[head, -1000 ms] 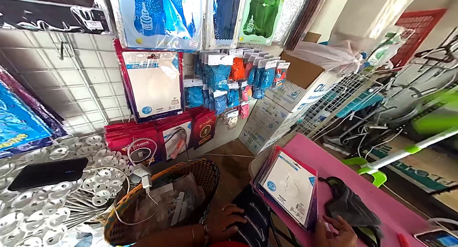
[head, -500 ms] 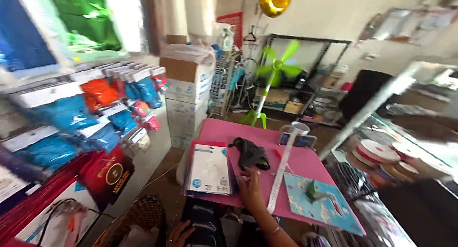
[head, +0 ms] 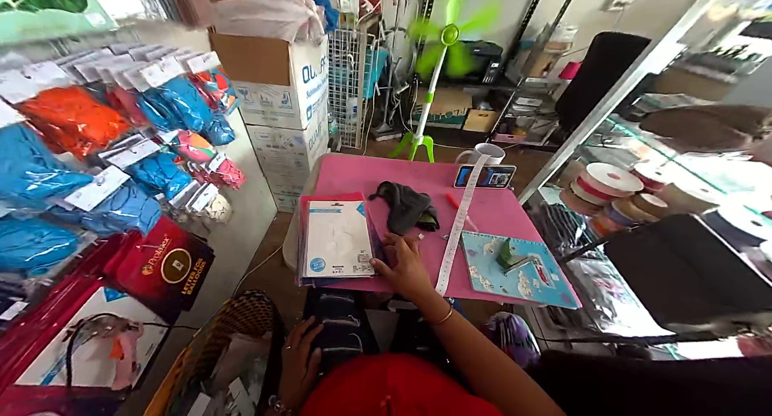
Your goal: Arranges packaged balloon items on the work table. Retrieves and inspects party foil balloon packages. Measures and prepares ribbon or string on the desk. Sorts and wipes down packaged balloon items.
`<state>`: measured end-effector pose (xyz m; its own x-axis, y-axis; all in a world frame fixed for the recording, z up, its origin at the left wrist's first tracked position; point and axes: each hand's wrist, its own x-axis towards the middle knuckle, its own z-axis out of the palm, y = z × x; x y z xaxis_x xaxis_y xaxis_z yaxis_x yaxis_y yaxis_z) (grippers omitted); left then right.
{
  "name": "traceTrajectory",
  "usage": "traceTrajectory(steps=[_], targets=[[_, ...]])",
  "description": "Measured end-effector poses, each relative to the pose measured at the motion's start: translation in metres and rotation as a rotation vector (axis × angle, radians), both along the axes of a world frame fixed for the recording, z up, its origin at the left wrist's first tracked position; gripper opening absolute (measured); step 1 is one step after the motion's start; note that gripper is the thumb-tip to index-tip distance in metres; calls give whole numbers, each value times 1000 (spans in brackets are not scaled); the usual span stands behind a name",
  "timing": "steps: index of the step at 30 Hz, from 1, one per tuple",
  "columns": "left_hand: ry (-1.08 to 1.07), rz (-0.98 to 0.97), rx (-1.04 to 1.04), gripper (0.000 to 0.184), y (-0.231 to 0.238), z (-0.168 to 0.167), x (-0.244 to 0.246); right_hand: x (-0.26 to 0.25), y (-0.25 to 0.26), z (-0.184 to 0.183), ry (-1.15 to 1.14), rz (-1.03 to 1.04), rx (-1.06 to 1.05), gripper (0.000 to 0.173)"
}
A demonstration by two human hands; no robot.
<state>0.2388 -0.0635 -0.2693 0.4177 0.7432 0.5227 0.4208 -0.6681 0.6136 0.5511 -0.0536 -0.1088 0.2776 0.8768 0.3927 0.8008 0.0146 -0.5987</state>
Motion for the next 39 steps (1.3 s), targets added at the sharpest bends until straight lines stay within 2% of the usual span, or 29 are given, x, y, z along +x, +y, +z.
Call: traceTrajectory(steps=[3, 6, 8, 10, 13, 15, 18, 19, 22, 25, 28, 30, 32, 33, 34, 37, 39], targets=[[36, 78, -45, 61, -5, 4, -2, -2, 0, 2, -16, -5, -59, 86], [49, 102, -25, 58, -4, 2, 0, -3, 3, 2, -9, -10, -90, 86], [78, 135, 84, 57, -6, 1, -1, -3, 2, 5, 18, 3, -100, 80], [133, 176, 267, 45, -9, 12, -1, 1, 1, 6, 70, 27, -80, 72], [212, 133, 560, 27, -5, 52, 3, 26, 12, 22, 146, 25, -5, 57], [267, 117, 655, 29, 0, 79, 13, 58, 32, 39, 86, -57, -9, 54], [307, 192, 657, 34, 11, 106, 45, 95, 72, 52, -77, -107, -247, 66], [339, 211, 645, 38, 16, 111, 57, 104, 85, 49, -114, -84, -316, 65], [459, 254, 609, 52, 31, 111, 88, 118, 108, 55, -99, -30, -310, 35], [495, 274, 571, 60, 39, 106, 105, 93, 100, 100, -23, -39, -105, 27], [488, 258, 570, 56, 41, 101, 105, 34, 78, 121, -85, 131, 39, 28], [480, 260, 554, 50, 39, 99, 103, -12, 67, 103, -202, 306, -11, 32], [420, 274, 458, 35, 32, 100, 103, -50, 58, 72, -333, 483, -258, 42], [408, 283, 392, 30, 30, 99, 103, -61, 59, 55, -360, 544, -335, 48], [416, 292, 343, 29, 30, 98, 103, -67, 63, 40, -382, 561, -325, 52], [474, 297, 351, 36, 39, 103, 103, -71, 91, 31, -389, 542, -300, 55], [496, 283, 379, 54, 40, 106, 105, -70, 112, 27, -380, 490, -248, 55]])
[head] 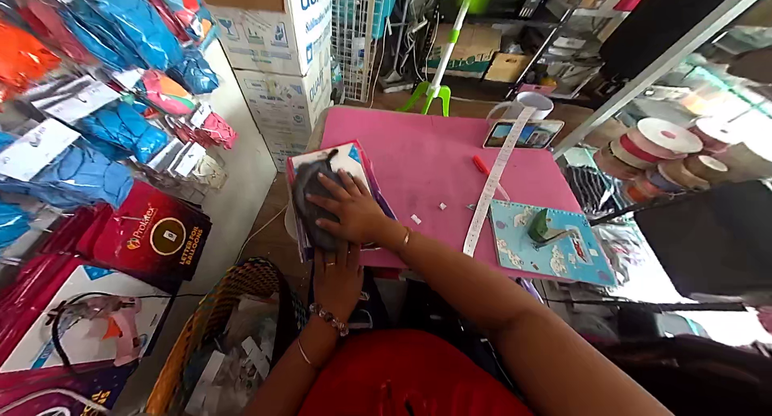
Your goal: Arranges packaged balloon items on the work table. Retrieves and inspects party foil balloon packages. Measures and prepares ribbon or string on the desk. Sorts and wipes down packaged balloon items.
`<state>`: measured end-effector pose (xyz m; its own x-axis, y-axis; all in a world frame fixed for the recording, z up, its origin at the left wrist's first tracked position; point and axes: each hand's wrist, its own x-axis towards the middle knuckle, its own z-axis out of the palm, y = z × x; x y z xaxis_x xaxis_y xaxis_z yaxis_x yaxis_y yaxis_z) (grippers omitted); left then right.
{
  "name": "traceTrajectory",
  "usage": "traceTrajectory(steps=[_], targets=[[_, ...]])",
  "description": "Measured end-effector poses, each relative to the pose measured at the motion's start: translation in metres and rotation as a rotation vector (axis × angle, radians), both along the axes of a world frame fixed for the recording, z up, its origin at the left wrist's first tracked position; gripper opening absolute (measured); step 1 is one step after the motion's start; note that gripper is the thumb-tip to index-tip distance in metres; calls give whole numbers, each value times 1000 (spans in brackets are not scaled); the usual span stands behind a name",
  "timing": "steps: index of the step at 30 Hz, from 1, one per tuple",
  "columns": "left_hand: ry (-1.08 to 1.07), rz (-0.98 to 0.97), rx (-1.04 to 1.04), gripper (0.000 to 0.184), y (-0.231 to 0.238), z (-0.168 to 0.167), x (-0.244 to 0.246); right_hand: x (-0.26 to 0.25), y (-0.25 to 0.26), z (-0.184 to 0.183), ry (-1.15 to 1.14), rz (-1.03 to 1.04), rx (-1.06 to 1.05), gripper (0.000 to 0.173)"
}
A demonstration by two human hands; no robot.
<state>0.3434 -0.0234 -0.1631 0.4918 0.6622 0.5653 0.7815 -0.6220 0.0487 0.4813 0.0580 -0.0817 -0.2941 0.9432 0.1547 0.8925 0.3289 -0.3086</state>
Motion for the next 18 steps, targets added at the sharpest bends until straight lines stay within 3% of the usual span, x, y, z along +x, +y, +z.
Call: traceTrajectory(steps=[2, 6, 9, 15, 18], targets=[[27, 5, 43, 65, 3, -3, 2, 6, 25, 1, 13, -80, 64, 59], [17, 0, 79, 63, 6, -5, 0, 36, 73, 8, 77, -215, -56, 63], [17, 0, 89, 62, 7, -7, 0, 57, 87, 7, 166, -207, -138, 57], [29, 21, 117, 61, 10, -8, 1, 58, 40, -4, 100, -29, 26, 48], [-3, 21, 129, 46, 8, -9, 1, 50, 3, -11, 75, 166, 85, 49]])
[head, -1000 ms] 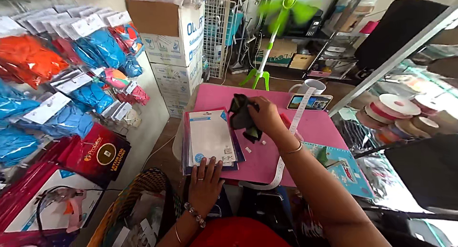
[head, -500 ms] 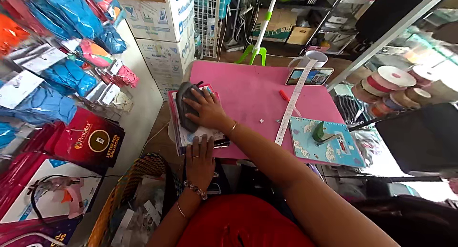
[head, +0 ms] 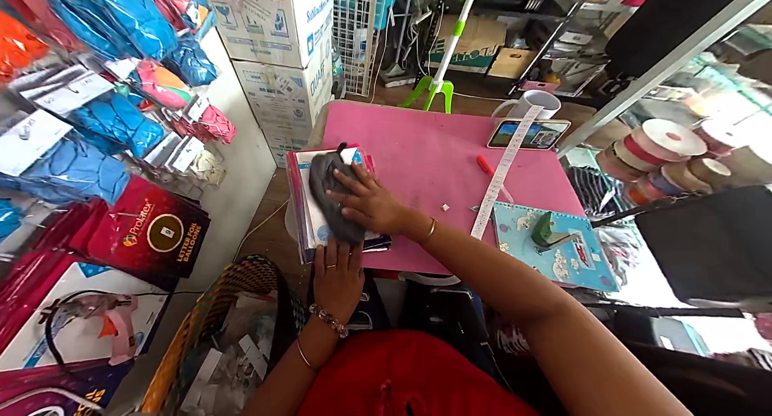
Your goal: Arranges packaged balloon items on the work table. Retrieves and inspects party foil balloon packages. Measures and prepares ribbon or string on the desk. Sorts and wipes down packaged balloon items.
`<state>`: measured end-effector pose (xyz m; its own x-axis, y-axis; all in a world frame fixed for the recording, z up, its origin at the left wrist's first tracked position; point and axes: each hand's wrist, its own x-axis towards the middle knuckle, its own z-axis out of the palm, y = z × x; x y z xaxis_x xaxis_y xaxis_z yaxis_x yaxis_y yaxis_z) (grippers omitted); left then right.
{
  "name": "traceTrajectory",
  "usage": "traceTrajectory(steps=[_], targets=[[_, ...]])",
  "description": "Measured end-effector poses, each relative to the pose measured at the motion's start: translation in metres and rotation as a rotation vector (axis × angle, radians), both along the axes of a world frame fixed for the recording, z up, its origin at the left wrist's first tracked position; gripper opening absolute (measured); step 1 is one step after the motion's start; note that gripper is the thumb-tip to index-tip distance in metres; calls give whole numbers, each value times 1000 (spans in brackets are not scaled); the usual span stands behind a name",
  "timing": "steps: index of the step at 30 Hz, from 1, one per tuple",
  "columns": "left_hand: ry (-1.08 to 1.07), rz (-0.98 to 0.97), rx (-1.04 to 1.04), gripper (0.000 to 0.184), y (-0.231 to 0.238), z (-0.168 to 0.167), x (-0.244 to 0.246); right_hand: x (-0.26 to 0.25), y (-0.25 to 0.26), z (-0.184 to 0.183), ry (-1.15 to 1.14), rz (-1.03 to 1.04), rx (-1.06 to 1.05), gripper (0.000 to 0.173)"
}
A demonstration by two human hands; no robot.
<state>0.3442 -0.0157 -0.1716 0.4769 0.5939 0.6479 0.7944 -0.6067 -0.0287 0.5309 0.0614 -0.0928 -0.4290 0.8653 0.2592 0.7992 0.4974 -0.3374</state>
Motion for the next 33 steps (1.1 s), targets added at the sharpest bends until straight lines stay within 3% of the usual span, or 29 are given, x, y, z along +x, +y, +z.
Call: traceTrajectory(steps=[2, 4, 7, 10, 15, 20, 26, 33], targets=[[-30, 1, 9, 31, -1, -2, 1, -17, -16, 4, 18, 113, -43, 52], [-41, -2, -1, 28, -2, -5, 2, -40, -19, 14, 6, 147, -143, 54], [-40, -10, -12, 39, -1, 0, 2, -67, 5, 24, -122, 36, -215, 61], [13, 1, -21, 60, 0, 6, 1, -72, 43, 18, -99, -150, -53, 64], [28, -3, -9, 60, 3, 3, -2, -43, 88, 25, -31, -374, -133, 66], [23, -2, 29, 54, 3, 0, -2, -27, 42, 14, -88, -346, -54, 57], [16, -12, 25, 35, 2, -1, -3, -12, -45, 4, -111, -196, -174, 51], [-24, -27, 52, 49, 7, -1, -2, 6, -9, 13, -7, -371, -265, 50]])
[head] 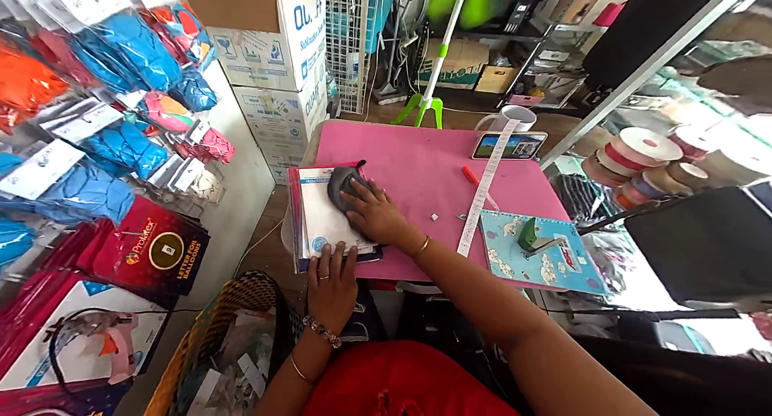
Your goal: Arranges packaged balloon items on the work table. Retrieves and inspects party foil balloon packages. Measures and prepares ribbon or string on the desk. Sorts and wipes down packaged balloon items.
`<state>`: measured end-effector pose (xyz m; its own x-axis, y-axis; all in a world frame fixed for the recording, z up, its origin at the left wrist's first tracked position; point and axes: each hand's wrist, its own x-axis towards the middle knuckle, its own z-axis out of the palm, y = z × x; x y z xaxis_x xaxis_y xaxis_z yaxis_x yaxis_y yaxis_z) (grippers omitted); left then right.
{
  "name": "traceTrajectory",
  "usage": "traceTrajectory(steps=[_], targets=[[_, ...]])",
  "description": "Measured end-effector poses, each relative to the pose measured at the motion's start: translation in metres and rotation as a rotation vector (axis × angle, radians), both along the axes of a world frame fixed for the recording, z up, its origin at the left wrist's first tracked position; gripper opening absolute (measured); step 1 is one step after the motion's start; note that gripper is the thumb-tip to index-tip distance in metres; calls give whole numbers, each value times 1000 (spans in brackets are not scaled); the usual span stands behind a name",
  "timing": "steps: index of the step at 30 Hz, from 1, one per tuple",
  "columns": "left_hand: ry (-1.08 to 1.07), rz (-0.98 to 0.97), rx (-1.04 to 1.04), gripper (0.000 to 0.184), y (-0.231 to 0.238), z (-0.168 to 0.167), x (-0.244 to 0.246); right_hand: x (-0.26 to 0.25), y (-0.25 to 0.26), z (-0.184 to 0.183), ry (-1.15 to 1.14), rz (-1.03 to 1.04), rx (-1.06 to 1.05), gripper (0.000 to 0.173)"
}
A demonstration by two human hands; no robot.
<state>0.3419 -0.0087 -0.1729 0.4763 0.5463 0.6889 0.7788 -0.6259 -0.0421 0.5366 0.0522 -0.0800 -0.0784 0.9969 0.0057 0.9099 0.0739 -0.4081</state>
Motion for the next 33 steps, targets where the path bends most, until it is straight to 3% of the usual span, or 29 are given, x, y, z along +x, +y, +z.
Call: traceTrajectory(steps=[7, 11, 13, 16, 20, 24, 28, 33], targets=[[21, -11, -10, 53, -1, 4, -1, 71, 65, 7, -63, -84, 104, 46], [40, 11, 15, 53, -1, -1, -1, 109, 54, 22, -109, -367, 145, 38], [46, 18, 22, 57, -1, -4, -2, 101, 38, 37, -45, -477, 108, 46], [53, 22, 13, 63, -3, -7, 0, 58, 10, 51, 110, -409, 87, 50], [53, 4, -26, 69, -6, -4, -1, 9, -9, 41, 284, -276, -188, 59], [51, -5, -48, 70, -5, -3, -2, 1, -5, 32, 379, -330, -196, 72], [26, -12, -41, 69, -5, -5, -1, 1, -5, 34, 597, -333, -106, 61], [-11, -2, -48, 67, -7, -6, 0, 14, 1, 46, 587, -342, -61, 49]])
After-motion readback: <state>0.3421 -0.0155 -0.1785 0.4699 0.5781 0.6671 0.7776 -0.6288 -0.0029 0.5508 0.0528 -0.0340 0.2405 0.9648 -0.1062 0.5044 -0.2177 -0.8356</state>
